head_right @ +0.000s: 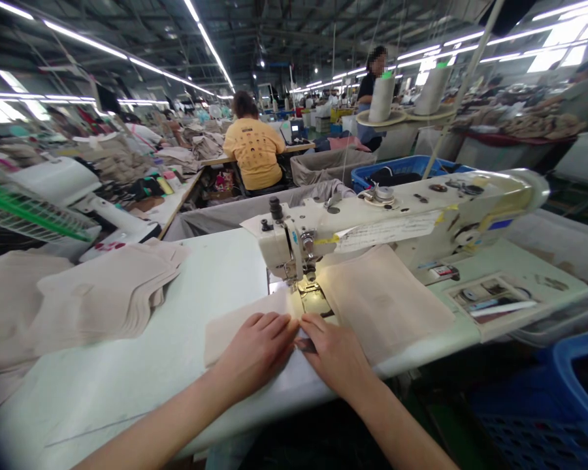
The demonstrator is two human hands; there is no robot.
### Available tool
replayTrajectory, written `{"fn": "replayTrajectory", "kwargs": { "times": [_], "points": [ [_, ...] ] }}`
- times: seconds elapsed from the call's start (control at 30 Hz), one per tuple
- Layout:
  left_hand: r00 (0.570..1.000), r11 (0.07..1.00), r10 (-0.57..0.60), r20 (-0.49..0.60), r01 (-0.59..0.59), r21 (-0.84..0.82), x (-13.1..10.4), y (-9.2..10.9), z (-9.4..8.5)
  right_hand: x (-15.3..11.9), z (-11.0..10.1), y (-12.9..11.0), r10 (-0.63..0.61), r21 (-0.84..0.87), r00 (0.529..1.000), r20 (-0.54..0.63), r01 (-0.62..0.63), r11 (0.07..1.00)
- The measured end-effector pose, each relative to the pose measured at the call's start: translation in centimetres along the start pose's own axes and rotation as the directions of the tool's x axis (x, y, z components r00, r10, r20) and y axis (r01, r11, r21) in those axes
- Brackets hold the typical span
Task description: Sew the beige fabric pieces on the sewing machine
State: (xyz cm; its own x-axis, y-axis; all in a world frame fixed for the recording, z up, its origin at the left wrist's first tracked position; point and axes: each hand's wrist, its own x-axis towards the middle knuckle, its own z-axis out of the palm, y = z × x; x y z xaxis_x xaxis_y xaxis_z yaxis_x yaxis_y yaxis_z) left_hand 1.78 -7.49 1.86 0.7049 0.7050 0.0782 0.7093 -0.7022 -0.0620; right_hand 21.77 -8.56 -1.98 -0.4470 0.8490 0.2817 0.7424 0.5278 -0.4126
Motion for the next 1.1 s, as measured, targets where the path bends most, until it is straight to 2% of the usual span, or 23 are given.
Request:
{"fn": "replayTrajectory", "kwargs": {
  "times": [0.1,0.3,0.6,0.73,0.87,1.1],
  "points": [
    [1.0,0.999,0.008,-0.02,-0.009,-0.034,-0.2,-0.1,0.3,-0.2,0.1,0.1,-0.015,-0.054,1.0,0.008,0.015,0.998],
    [0.985,0.974,0.066,-0.161,-0.098,-0.203,-0.2,-1.2,1.7,0.2,0.1,0.2,-0.014,-0.097,0.998,0.061,0.02,0.995],
    [0.99,0.959,0.047,-0.134,-0.082,-0.271,2.4,-4.6,1.2,4.3,-0.9,0.6,0.026,-0.049,0.994,0.11,-0.021,0.999],
    [0.988,0.959,0.071,-0.14,-0.107,-0.264,3.3,-6.2,1.5,5.1,-1.1,0.6,0.05,-0.063,0.993,0.103,-0.044,0.997],
    [0.985,0.962,0.08,-0.152,-0.117,-0.247,3.7,-7.1,1.7,4.4,-1.3,0.3,0.047,-0.039,0.996,0.08,-0.044,0.998],
    [0.985,0.971,0.033,-0.171,-0.072,-0.228,3.6,-6.8,2.0,2.1,0.1,-0.2,0.094,-0.046,0.995,0.021,-0.092,0.995]
  ]
}}
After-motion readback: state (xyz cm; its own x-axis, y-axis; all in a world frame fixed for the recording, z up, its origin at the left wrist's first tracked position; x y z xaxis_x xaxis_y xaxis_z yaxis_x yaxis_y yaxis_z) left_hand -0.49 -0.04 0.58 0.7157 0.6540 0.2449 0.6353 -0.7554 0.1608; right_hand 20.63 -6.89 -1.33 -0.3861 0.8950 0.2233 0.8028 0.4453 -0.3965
